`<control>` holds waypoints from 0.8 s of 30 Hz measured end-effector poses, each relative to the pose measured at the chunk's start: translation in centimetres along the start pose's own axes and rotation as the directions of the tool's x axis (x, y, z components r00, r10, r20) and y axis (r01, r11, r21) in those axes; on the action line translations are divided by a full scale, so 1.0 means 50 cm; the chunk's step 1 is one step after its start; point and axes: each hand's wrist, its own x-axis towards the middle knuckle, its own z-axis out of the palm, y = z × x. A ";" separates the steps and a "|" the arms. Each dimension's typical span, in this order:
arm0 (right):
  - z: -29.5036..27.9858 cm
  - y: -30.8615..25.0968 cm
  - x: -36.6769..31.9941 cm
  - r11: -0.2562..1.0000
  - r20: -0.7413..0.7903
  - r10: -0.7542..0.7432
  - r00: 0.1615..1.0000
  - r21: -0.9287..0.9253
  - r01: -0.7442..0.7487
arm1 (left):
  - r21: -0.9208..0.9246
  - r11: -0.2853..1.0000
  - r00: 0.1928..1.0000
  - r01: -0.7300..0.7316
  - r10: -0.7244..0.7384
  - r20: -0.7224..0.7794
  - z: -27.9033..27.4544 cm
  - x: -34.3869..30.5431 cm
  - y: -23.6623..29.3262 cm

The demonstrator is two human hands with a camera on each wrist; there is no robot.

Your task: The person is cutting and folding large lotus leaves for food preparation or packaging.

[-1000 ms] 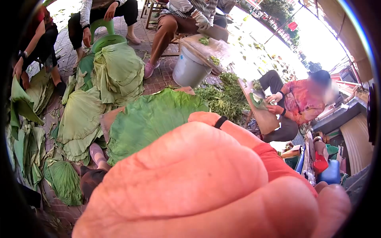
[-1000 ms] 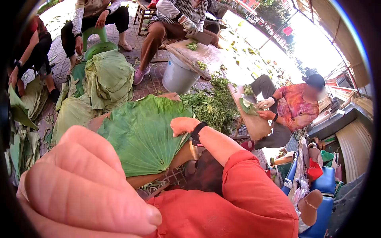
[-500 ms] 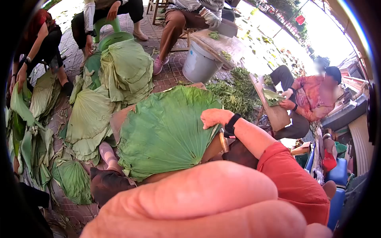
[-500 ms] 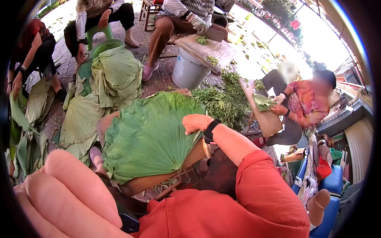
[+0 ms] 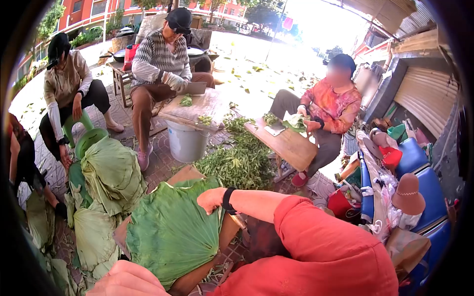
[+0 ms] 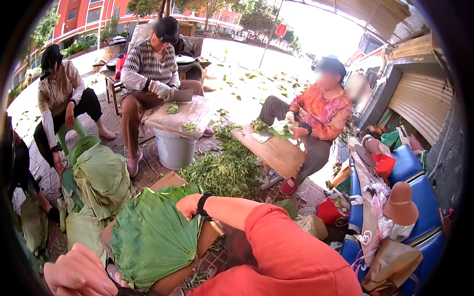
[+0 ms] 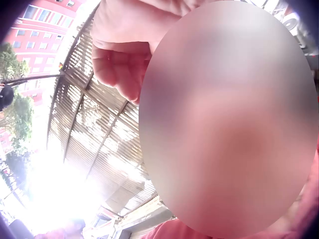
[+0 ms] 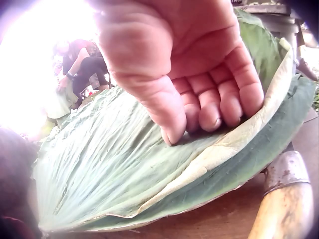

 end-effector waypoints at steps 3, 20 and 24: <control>-0.006 -0.008 -0.010 1.000 0.011 0.011 1.000 -0.006 -0.011 | -0.115 0.990 0.985 0.076 -0.057 0.164 -0.005 0.017 0.010; -0.025 -0.014 -0.037 0.999 0.014 -0.012 1.000 0.033 0.012 | -0.495 0.863 0.897 0.103 0.134 0.420 0.000 0.009 0.027; -0.032 -0.025 -0.041 0.999 0.037 0.012 0.999 0.049 -0.014 | -0.308 0.698 0.723 -0.646 0.689 0.046 0.044 0.005 -0.049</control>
